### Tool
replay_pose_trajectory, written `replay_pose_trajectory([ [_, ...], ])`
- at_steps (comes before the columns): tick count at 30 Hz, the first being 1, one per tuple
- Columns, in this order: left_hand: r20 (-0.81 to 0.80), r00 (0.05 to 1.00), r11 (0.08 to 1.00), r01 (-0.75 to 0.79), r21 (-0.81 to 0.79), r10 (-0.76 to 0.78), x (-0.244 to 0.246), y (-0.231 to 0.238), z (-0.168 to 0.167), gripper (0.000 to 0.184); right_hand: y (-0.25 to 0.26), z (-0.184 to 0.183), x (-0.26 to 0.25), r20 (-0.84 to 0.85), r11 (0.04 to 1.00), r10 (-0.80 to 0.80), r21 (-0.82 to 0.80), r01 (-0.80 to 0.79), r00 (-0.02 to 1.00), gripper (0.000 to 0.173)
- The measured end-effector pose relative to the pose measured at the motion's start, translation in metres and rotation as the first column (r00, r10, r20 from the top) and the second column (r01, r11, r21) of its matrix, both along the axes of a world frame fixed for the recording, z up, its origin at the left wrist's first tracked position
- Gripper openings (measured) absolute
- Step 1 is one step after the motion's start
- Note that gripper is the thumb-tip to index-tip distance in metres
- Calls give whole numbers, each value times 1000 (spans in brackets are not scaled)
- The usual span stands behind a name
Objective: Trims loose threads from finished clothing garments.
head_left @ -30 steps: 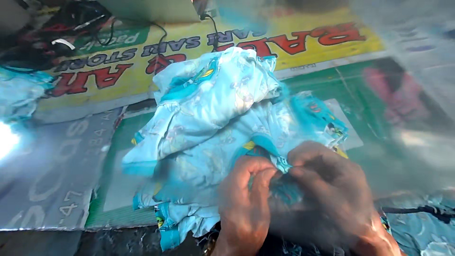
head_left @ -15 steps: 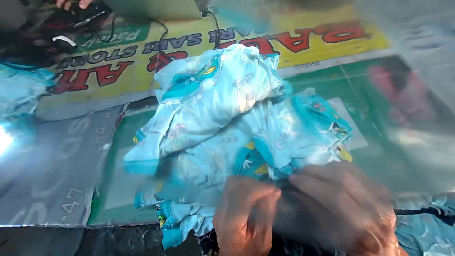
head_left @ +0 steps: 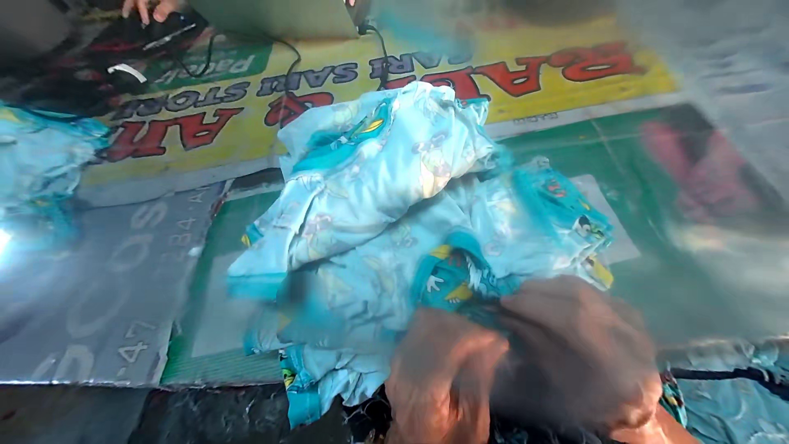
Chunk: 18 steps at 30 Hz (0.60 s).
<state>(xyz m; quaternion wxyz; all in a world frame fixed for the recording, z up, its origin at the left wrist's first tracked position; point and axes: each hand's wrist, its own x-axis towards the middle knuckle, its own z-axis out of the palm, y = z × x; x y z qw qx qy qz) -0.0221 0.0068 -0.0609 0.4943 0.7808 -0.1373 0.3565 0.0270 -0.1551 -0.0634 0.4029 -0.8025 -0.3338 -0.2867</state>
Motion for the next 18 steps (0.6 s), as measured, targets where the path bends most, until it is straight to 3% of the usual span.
replay_pose_trajectory([
  [4, 3, 988, 982, 154, 106, -155, -17, 12, 17, 27, 3, 5, 7, -185, 1000, -25, -22, 21, 983, 34],
  [6, 12, 994, 970, 108, 218, -113, -17, 20, 24, 27, 4, 7, 12, -188, 998, -33, -58, 22, 982, 20],
  [9, 28, 999, 939, 26, 344, -38, 0, 37, 33, 20, 0, 15, 19, -336, 974, 169, 202, -104, 926, 11],
  [12, -34, 993, 917, 117, 382, -113, 24, 50, 47, 17, -5, 28, 26, -480, 892, 335, 438, -110, 811, 10],
  [15, -81, 986, 902, 169, 397, -149, 46, 51, 63, 18, -4, 37, 29, -525, 849, 398, 522, -84, 752, 11],
  [18, -117, 978, 886, 204, 416, -170, 61, 44, 74, 25, 1, 42, 30, -505, 845, 403, 527, -97, 764, 11],
])
